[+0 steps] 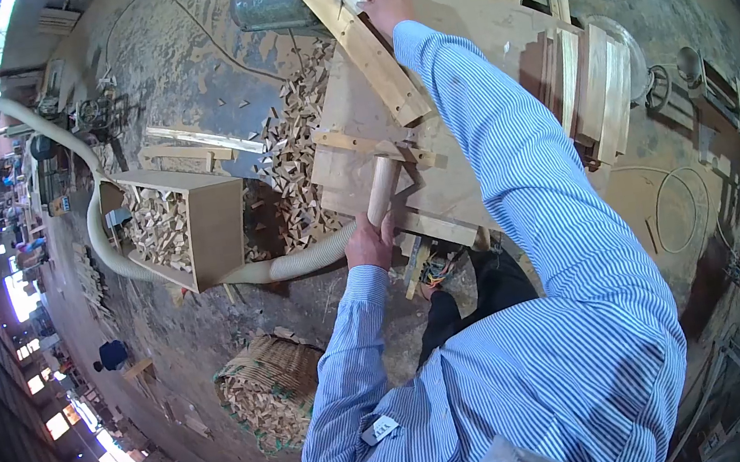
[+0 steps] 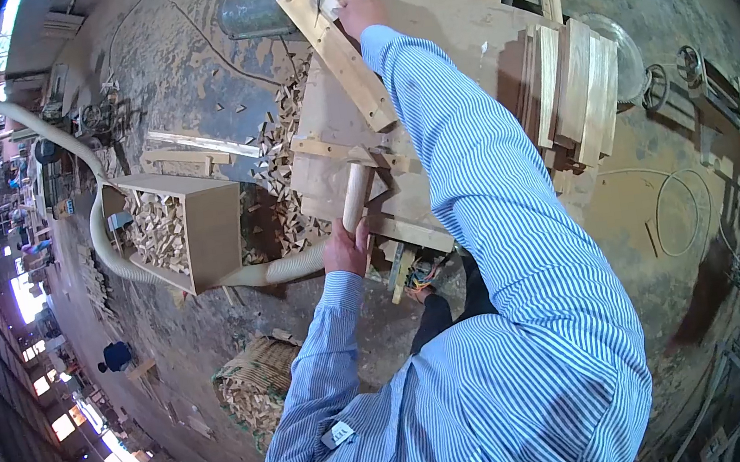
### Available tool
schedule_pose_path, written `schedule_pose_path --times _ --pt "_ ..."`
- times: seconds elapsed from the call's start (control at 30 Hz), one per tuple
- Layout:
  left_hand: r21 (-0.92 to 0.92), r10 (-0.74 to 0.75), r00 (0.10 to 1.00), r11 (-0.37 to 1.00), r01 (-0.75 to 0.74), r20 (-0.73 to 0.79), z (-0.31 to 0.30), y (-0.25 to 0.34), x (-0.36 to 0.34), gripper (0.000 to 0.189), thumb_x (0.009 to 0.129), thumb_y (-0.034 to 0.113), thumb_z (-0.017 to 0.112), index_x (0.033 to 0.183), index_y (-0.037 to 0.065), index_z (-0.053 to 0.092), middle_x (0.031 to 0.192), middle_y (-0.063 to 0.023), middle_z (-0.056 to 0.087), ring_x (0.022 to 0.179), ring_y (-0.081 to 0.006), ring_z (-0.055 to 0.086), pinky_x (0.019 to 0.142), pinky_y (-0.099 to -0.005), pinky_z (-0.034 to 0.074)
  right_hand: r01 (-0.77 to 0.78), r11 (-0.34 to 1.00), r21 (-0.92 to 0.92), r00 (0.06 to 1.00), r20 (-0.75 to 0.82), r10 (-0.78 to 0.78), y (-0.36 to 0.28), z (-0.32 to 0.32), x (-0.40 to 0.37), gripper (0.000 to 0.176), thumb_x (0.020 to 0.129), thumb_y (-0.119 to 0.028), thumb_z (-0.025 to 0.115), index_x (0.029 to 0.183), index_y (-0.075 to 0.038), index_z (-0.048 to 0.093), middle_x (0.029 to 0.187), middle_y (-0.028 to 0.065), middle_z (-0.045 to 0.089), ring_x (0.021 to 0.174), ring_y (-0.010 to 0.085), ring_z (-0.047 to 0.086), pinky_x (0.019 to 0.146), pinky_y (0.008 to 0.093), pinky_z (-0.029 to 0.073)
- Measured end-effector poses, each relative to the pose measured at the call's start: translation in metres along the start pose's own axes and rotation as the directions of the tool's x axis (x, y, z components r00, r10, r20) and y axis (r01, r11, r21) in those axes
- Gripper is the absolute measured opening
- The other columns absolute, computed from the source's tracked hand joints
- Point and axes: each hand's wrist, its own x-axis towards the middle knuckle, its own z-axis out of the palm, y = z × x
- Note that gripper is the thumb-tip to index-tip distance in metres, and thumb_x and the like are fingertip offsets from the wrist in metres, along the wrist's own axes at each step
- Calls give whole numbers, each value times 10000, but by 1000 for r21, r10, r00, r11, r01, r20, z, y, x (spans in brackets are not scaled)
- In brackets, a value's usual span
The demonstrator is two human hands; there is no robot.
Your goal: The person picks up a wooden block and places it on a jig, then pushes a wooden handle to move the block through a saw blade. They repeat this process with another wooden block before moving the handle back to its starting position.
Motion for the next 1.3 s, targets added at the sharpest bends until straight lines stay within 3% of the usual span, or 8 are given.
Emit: schedule_pose_path --times 0.2,0.4,0.6,0.67,0.87,1.1,1.17,1.3 --pt "-44 -12 1000 999 13 10 2 -10 -5 476 978 472 624 1093 22 518 833 -284 681 789 -489 669 682 -572 517 -15 983 182 991 -129 39 -8 -16 -37 264 847 -299 707 1026 -127 797 1039 158 748 959 375 705 885 456 549" --pt "18 2 1000 1000 -2 -14 5 -27 -22 483 965 463 642 1124 22 525 862 -294 682 813 -514 656 700 -592 510 158 987 -36 962 -218 -162 -8 -46 -63 297 864 -206 684 1129 -86 748 1125 195 667 1074 385 648 941 439 521" --pt "-61 50 997 997 -53 -50 3 -44 -43 415 960 423 654 1047 35 534 817 -281 683 777 -493 667 689 -582 524 420 904 -77 908 29 -419 -23 -31 -107 259 890 -183 666 1088 -22 712 1140 208 650 1090 395 629 964 467 507" --pt "-37 62 997 997 -64 -45 3 -51 -48 417 960 427 655 1033 37 531 841 -276 686 791 -486 669 698 -570 528 219 975 -41 966 -128 -223 -21 -28 -109 311 899 -235 692 1147 -48 709 1128 217 678 1091 394 642 976 467 506" --pt "-63 -19 998 998 23 55 -12 -60 -67 480 965 486 630 1030 21 532 838 -277 683 806 -488 672 697 -570 521 -128 992 14 991 38 128 -25 -22 -121 288 847 -342 772 945 -72 796 966 212 744 941 362 713 898 444 544" --pt "-108 -8 998 994 14 62 -13 -80 -86 491 962 495 624 1022 16 531 862 -281 684 835 -481 678 729 -555 534 -231 965 125 973 60 225 -31 30 -98 203 821 -312 791 867 -116 814 833 113 766 820 274 739 824 392 566" --pt "-106 -16 998 994 23 68 -13 -85 -89 485 961 489 624 1023 17 532 863 -280 686 835 -479 680 728 -553 537 -310 921 235 950 117 290 -41 31 -93 144 870 -187 786 871 -43 783 742 71 750 623 117 709 632 285 575" --pt "-119 -5 997 993 14 81 -10 -93 -93 472 962 474 621 1032 16 532 859 -278 691 837 -470 687 726 -544 546 -253 944 214 967 82 240 -45 41 -82 145 867 -171 787 868 -26 778 744 73 751 624 119 713 615 273 576"
